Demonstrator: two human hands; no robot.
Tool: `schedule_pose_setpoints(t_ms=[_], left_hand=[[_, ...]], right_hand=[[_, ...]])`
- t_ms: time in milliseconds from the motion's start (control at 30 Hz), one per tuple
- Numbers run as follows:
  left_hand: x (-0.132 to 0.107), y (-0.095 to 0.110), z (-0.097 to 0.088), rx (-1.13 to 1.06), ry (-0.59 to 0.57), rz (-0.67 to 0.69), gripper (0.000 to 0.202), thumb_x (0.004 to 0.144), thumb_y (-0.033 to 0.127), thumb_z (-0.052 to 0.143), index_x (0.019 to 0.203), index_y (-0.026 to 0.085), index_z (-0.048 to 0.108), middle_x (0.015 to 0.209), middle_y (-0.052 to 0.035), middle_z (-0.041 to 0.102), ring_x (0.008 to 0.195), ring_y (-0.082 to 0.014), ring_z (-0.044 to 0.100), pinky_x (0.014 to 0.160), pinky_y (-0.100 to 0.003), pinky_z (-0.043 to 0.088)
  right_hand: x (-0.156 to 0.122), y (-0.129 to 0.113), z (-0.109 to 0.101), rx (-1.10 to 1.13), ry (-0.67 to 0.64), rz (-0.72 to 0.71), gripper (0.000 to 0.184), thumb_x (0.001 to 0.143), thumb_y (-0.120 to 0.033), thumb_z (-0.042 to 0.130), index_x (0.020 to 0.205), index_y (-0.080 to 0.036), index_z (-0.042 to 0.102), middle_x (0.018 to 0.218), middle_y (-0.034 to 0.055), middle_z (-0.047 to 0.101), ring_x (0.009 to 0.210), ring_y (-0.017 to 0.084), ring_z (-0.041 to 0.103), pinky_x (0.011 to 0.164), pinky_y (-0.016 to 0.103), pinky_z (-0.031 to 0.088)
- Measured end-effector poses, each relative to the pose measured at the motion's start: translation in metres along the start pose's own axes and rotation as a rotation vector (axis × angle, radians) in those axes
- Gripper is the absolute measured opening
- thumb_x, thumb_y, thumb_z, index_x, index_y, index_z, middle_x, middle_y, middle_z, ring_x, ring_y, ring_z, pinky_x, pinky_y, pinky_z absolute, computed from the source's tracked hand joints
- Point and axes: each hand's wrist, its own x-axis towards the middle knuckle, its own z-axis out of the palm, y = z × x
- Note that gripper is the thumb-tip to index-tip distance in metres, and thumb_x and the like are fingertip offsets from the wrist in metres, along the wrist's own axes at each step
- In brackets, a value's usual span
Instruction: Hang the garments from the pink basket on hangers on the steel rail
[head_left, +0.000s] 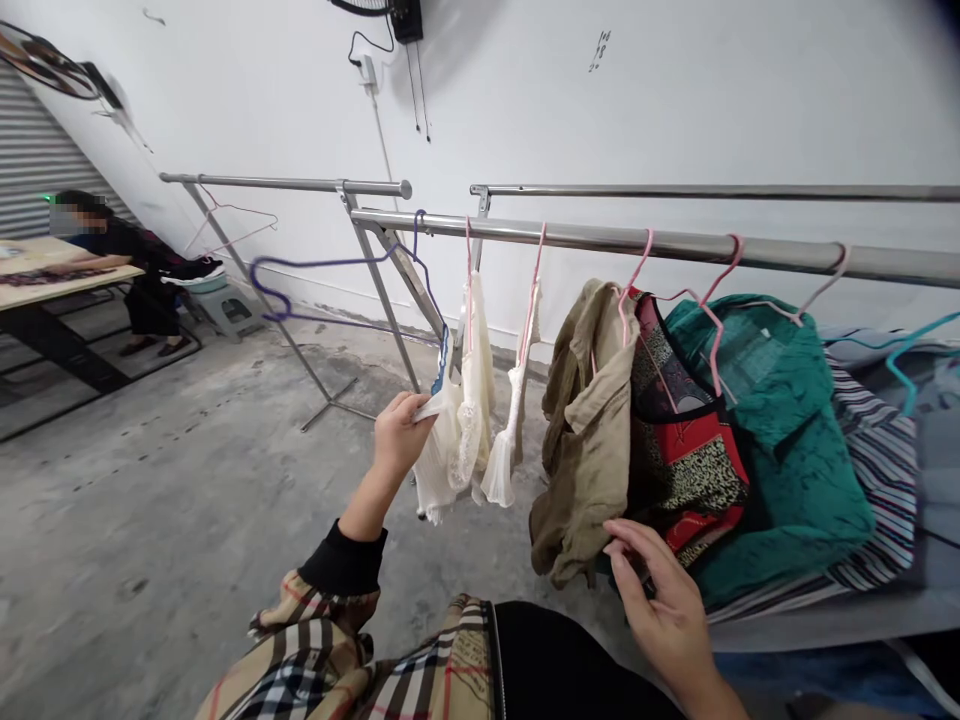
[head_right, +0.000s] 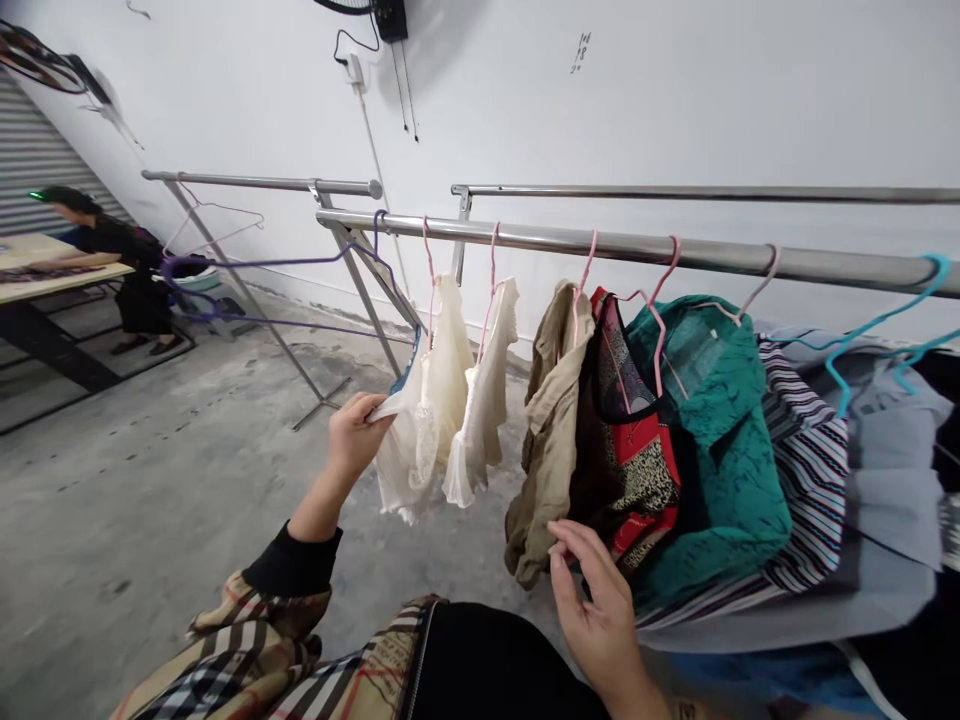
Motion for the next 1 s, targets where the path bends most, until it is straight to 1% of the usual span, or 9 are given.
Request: schedule_pose_setpoints(t_ms=[233,400,467,600,733,800,867,933,1000], left_hand=[[-0.038,0.007,0.028,-0.05,-0.588,-0.244,0.017,0.075,0.018,0.06,0.087,0.021,0.073,0.087,-0.0041,0.073,0.085,-0.0217,0.065,0.075,-0.028,0.046],[-0.077,0.058,0.032,-0.513,-1.175,-0.083,0.014,0.073,0.026,0.071,0.082,0.016,0.074,0.075,-0.0008,0.071,0.07,-0.0154,0.063,0.065,-0.021,0.045],[-0.087,0.082,0.033,-0.663,-1.243,0.033,0.017,0.074,0.027,0.072,0.086,0.016,0.074,0.079,-0.0016,0.072,0.071,-0.014,0.063,0.067,-0.02,0.046],[-0.091,0.114,0.038,-0.693,-1.158,0.21,0.015,0.076,0.021,0.069,0.089,0.016,0.075,0.082,-0.0039,0.074,0.072,-0.0136,0.065,0.068,-0.02,0.047],[-0.073,0.121,0.026,-0.646,-1.021,0.309,0.015,0.08,0.024,0.067,0.091,0.017,0.074,0.083,-0.006,0.072,0.073,-0.0143,0.066,0.068,-0.021,0.049],[-0.056,0.117,0.015,-0.641,-0.909,0.351,0.019,0.083,0.033,0.068,0.092,0.018,0.073,0.084,-0.0073,0.072,0.076,-0.0154,0.067,0.07,-0.024,0.051],[-0.036,0.109,0.008,-0.61,-0.611,0.325,0.024,0.083,0.041,0.067,0.094,0.021,0.072,0.089,-0.0081,0.07,0.084,-0.0181,0.067,0.077,-0.029,0.053],[-0.014,0.097,0.007,-0.489,-0.184,0.205,0.032,0.083,0.046,0.066,0.106,0.023,0.068,0.106,-0.0102,0.067,0.102,-0.0228,0.064,0.09,-0.037,0.052],[0.004,0.084,0.016,-0.37,0.035,0.063,0.053,0.08,0.048,0.068,0.127,0.025,0.055,0.131,-0.0133,0.055,0.124,-0.0274,0.053,0.101,-0.044,0.045]], right_hand=[[-0.006,0.003,0.011,0.103,-0.318,0.026,0.025,0.091,-0.02,0.055,0.112,-0.02,0.068,0.094,0.0074,0.073,0.086,0.016,0.071,0.078,0.026,0.059],[-0.016,0.01,0.035,0.178,-0.555,0.13,0.049,0.085,-0.026,0.063,0.133,-0.02,0.057,0.125,0.014,0.065,0.114,0.023,0.064,0.095,0.037,0.054],[-0.018,0.011,0.044,0.233,-0.605,0.156,0.067,0.079,-0.029,0.069,0.142,-0.02,0.048,0.14,0.0165,0.054,0.129,0.027,0.053,0.105,0.046,0.046],[-0.017,0.007,0.049,0.382,-0.601,0.276,0.078,0.079,-0.03,0.069,0.149,-0.02,0.036,0.143,0.0164,0.051,0.127,0.026,0.055,0.106,0.046,0.044],[-0.017,0.001,0.045,0.438,-0.542,0.353,0.042,0.088,-0.042,0.055,0.121,-0.017,0.065,0.111,0.0125,0.071,0.101,0.026,0.067,0.093,0.043,0.053],[-0.021,0.0,0.044,0.436,-0.529,0.423,0.042,0.089,-0.05,0.051,0.1,-0.015,0.072,0.09,0.01,0.073,0.086,0.025,0.068,0.084,0.04,0.055],[-0.027,0.002,0.045,0.419,-0.468,0.519,0.048,0.085,-0.057,0.053,0.09,-0.014,0.072,0.081,0.0083,0.072,0.079,0.024,0.067,0.078,0.037,0.055],[-0.032,0.005,0.044,0.398,-0.397,0.599,0.051,0.081,-0.061,0.056,0.086,-0.013,0.071,0.078,0.0079,0.071,0.076,0.024,0.066,0.075,0.035,0.055],[-0.037,0.008,0.043,0.38,-0.329,0.659,0.053,0.079,-0.064,0.058,0.084,-0.013,0.071,0.077,0.0084,0.071,0.073,0.023,0.065,0.072,0.032,0.054]])
